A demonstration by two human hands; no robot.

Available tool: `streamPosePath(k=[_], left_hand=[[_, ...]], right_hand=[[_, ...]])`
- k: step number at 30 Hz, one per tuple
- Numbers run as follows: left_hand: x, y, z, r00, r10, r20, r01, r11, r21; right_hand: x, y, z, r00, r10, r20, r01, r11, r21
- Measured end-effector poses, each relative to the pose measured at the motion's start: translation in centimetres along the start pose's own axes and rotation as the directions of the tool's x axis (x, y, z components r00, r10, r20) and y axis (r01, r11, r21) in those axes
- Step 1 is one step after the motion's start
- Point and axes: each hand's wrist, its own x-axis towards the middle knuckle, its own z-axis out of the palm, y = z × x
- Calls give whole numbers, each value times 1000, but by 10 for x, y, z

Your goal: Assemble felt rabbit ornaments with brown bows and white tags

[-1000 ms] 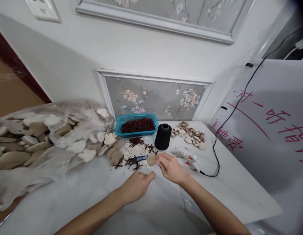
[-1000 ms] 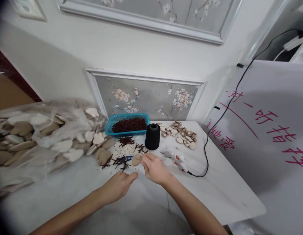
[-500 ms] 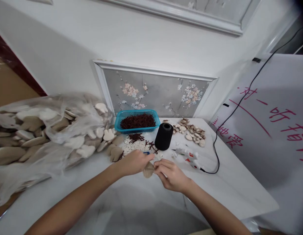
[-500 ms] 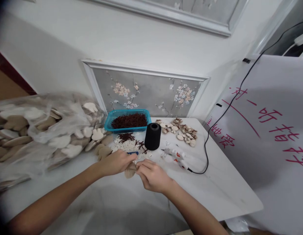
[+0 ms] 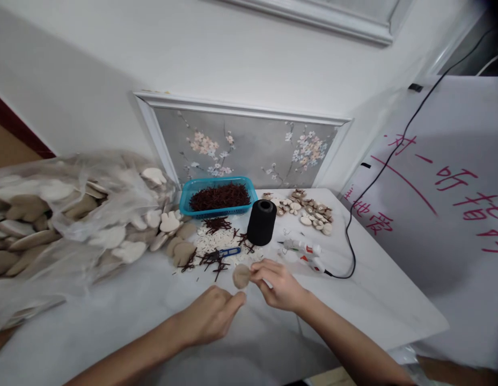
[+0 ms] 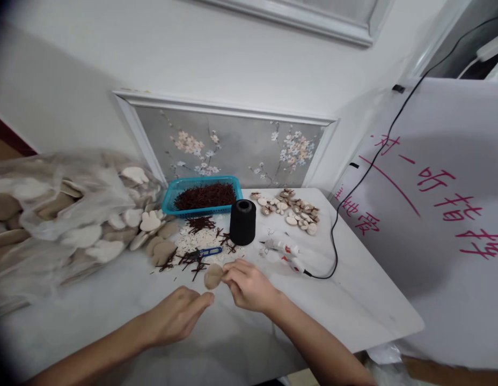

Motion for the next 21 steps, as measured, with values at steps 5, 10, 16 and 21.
streamPosePath(k=[5, 10, 16, 21], left_hand=[[18, 1, -40, 998, 49, -25, -50, 998, -26], [54, -28, -47, 993, -113, 26, 115, 943, -312], [37, -28, -6, 997, -74, -5, 68, 946, -318], [1, 2, 9, 989, 119, -83, -118, 993, 20]], right_hand=[[-5, -7, -2, 995, -34, 94, 31, 999, 39], [-5, -19, -8, 998, -50, 31, 45, 985, 164], [-7, -15, -14, 983, 48, -176, -19, 986, 163], [-9, -7, -6, 975, 137, -177, -108, 981, 164]])
